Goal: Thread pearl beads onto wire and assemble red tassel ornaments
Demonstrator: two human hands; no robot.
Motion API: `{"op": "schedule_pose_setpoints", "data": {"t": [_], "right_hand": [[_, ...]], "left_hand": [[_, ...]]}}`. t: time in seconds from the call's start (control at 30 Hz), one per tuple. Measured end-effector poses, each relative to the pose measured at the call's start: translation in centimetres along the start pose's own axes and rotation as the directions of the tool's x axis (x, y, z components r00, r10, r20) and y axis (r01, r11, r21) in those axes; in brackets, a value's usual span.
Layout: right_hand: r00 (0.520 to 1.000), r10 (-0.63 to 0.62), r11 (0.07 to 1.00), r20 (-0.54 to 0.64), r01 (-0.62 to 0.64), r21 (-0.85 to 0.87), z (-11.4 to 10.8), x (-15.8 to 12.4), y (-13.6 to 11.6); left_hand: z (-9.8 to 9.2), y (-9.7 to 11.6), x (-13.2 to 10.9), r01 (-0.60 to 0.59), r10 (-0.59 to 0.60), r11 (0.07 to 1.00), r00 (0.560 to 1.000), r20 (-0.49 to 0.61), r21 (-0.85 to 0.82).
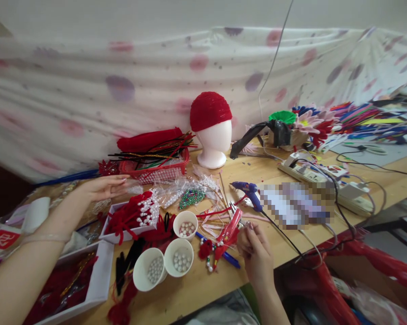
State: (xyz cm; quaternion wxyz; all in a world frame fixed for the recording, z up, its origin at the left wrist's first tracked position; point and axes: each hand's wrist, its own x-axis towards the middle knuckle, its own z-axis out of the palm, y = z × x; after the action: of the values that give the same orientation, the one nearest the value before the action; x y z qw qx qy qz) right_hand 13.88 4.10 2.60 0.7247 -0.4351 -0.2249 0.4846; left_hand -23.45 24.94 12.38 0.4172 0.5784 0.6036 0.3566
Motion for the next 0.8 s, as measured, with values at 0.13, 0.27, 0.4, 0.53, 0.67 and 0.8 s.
{"op": "schedule_pose_setpoints", "data": {"t": [0.13, 0.27, 0.4, 0.53, 0.67, 0.8], "right_hand": [[1.0, -0.028, 1.0, 0.001, 0.027, 0.013, 0.5, 0.3, -0.3], [0.998, -0.062, 0.998, -0.004, 0.062, -0.004, 0.6, 0.5, -0.1], [0.997, -0.077, 0.996, 0.015, 0.078, -0.051, 0.6, 0.7, 0.0], [0.995, -0.06, 0.989, 0.076, 0.07, -0.131, 1.2, 0.9, -0.4], [0.986, -0.042, 0.98, 0.163, 0.073, -0.185, 2.3, 0.9, -0.4], [0.953, 0.016, 0.998, 0.302, 0.006, -0.069, 3.0, 0.9, 0.6]], "left_hand": [[-0.6, 0.8, 0.3, 0.181, -0.182, 0.968, 0.983, 0.009, -0.172], [-0.4, 3.0, -0.2, 0.179, -0.207, 0.925, 0.977, -0.05, -0.337], [0.8, 6.5, -2.7, 0.095, -0.169, 0.878, 0.979, -0.117, -0.469], [4.2, 10.4, -7.2, 0.053, -0.099, 0.779, 0.994, -0.04, -0.625], [9.6, 12.6, -11.8, 0.17, -0.071, 0.701, 0.983, 0.169, -0.693], [14.8, 12.7, -15.5, 0.392, -0.081, 0.524, 0.907, 0.414, -0.756]]}}
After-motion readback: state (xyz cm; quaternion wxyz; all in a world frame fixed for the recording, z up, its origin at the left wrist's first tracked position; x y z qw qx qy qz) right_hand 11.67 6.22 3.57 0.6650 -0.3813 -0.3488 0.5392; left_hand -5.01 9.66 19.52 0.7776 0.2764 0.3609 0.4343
